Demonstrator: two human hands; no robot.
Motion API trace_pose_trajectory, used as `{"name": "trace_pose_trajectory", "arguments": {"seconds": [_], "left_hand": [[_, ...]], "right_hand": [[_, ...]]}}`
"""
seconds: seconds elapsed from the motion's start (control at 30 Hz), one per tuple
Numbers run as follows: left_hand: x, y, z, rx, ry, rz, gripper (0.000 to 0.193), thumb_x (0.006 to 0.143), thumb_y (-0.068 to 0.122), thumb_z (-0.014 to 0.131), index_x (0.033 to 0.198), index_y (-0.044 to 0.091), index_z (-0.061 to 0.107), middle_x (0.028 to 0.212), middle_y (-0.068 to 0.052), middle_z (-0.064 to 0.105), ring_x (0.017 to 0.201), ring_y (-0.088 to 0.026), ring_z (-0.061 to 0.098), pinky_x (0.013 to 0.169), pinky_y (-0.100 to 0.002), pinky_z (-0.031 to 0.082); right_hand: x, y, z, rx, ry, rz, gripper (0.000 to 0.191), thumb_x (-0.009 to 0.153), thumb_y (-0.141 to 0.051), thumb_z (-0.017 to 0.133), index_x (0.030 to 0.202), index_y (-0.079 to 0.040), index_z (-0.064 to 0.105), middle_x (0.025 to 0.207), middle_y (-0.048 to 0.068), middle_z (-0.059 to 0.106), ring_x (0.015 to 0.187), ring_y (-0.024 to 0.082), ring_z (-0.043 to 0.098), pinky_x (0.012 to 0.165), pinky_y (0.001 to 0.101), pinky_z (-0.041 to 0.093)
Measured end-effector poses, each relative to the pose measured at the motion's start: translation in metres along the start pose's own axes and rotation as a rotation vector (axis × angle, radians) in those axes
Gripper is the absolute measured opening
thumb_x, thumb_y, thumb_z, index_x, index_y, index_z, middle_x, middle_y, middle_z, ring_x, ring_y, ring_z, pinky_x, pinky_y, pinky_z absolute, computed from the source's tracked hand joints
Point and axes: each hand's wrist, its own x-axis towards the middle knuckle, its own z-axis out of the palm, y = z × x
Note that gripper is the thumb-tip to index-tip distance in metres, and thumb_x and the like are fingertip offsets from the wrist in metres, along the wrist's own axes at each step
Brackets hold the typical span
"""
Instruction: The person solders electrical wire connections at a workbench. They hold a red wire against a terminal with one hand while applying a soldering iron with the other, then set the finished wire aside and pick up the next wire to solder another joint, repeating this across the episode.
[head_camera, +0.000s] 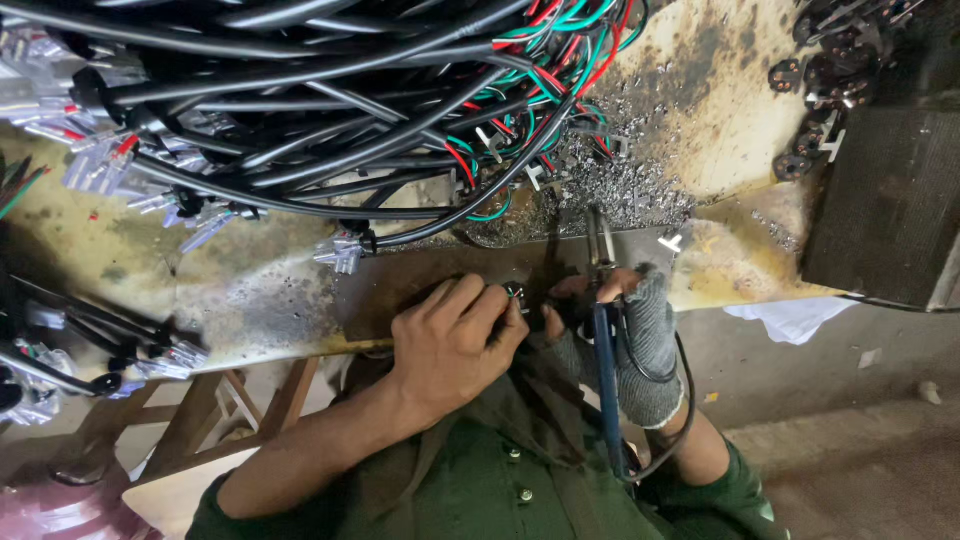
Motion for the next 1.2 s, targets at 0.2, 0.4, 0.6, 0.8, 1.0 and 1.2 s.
{"name": "trace_pose_trajectory", "arguments": {"seconds": [0.2, 0.4, 0.6, 0.8, 1.0, 1.2], "left_hand": [[0.000, -0.002, 0.000, 0.012, -0.024, 0.011, 0.019, 0.087, 0.014, 0.075, 0.079, 0.012, 0.059, 0.078, -0.004, 0.054, 0.072, -0.023, 0.065, 0.055, -0.037, 0.050], [-0.001, -0.002, 0.000, 0.025, -0.022, 0.014, 0.016, 0.086, 0.015, 0.075, 0.081, 0.012, 0.060, 0.079, -0.003, 0.055, 0.072, -0.022, 0.065, 0.054, -0.036, 0.050], [0.000, -0.001, 0.001, 0.022, -0.013, 0.007, 0.016, 0.085, 0.016, 0.075, 0.080, 0.012, 0.060, 0.078, -0.004, 0.056, 0.071, -0.024, 0.065, 0.055, -0.038, 0.051], [-0.002, -0.001, 0.001, 0.003, 0.019, 0.002, 0.015, 0.085, 0.016, 0.074, 0.082, 0.011, 0.060, 0.079, -0.006, 0.056, 0.073, -0.026, 0.064, 0.059, -0.040, 0.052], [-0.001, 0.001, 0.000, -0.007, -0.008, -0.027, 0.016, 0.086, 0.017, 0.074, 0.081, 0.011, 0.060, 0.079, -0.006, 0.057, 0.073, -0.028, 0.064, 0.059, -0.042, 0.051], [-0.004, 0.009, -0.001, 0.002, -0.003, -0.092, 0.014, 0.085, 0.019, 0.074, 0.084, 0.011, 0.063, 0.083, -0.008, 0.057, 0.074, -0.030, 0.065, 0.058, -0.043, 0.051]], "right_hand": [[-0.004, 0.005, -0.002, -0.310, -0.056, -0.192, 0.037, 0.090, -0.010, 0.082, 0.103, -0.007, 0.048, 0.094, 0.003, 0.068, 0.075, 0.011, 0.063, 0.069, 0.0250, 0.050], [0.005, -0.008, 0.001, -0.546, -0.010, -0.335, 0.051, 0.078, -0.011, 0.090, 0.100, -0.008, 0.044, 0.087, 0.003, 0.067, 0.073, 0.018, 0.063, 0.072, 0.0308, 0.047], [0.008, 0.004, 0.015, -0.278, 0.108, -0.287, 0.054, 0.084, -0.003, 0.089, 0.109, -0.007, 0.042, 0.101, 0.006, 0.063, 0.092, 0.015, 0.064, 0.085, 0.0262, 0.050], [0.009, 0.015, 0.016, -0.325, 0.104, -0.306, 0.055, 0.087, 0.000, 0.086, 0.112, -0.008, 0.038, 0.103, 0.006, 0.066, 0.094, 0.017, 0.064, 0.089, 0.0283, 0.049], [0.006, 0.014, 0.015, -0.151, 0.108, -0.269, 0.050, 0.088, -0.001, 0.085, 0.110, -0.008, 0.040, 0.099, 0.002, 0.063, 0.089, 0.012, 0.061, 0.084, 0.0255, 0.049], [0.010, 0.019, 0.022, -0.249, 0.153, -0.316, 0.049, 0.085, 0.000, 0.084, 0.108, -0.007, 0.041, 0.091, 0.001, 0.058, 0.083, 0.011, 0.057, 0.078, 0.0258, 0.047]]}}
